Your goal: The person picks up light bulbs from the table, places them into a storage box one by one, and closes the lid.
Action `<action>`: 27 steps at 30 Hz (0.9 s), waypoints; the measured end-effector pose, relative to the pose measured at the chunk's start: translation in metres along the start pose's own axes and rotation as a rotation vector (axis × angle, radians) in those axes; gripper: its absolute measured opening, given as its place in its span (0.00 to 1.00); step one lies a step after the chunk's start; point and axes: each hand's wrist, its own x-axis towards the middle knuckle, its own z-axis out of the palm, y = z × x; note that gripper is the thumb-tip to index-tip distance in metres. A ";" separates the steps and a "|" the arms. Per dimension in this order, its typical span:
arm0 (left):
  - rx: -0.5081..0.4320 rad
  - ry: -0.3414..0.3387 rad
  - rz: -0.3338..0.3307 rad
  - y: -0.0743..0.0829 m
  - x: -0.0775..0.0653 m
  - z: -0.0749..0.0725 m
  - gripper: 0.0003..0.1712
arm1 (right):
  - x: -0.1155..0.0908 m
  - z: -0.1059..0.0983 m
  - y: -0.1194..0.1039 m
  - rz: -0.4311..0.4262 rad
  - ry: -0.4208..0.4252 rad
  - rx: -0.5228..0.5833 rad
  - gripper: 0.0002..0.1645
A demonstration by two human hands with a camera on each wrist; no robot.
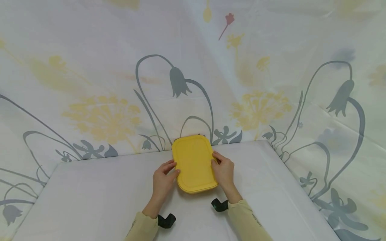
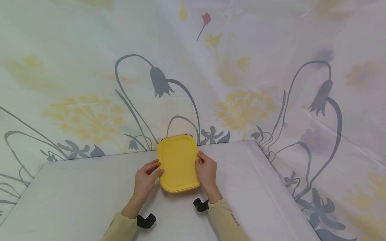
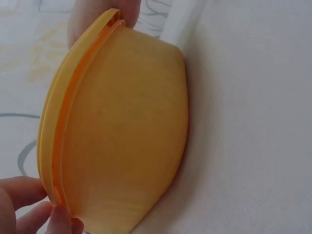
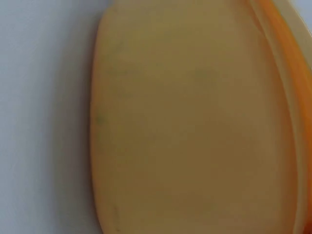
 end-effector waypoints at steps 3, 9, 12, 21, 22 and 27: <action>-0.003 0.008 -0.011 0.000 0.000 0.002 0.18 | 0.002 -0.001 -0.001 0.016 -0.003 -0.029 0.16; 0.009 0.018 -0.026 -0.001 0.002 0.005 0.19 | 0.001 0.000 0.001 0.040 -0.016 -0.030 0.16; 0.016 0.017 -0.021 -0.002 0.002 0.005 0.19 | 0.001 0.001 0.003 0.047 -0.016 -0.021 0.16; 0.015 0.005 -0.015 -0.002 0.004 0.006 0.19 | 0.001 0.001 0.004 0.075 -0.025 -0.032 0.16; 0.014 0.005 -0.014 -0.002 0.004 0.006 0.19 | 0.001 0.001 0.003 0.082 -0.029 -0.035 0.17; 0.030 0.013 -0.014 -0.003 0.007 0.005 0.20 | 0.002 0.000 0.001 0.098 -0.057 -0.048 0.17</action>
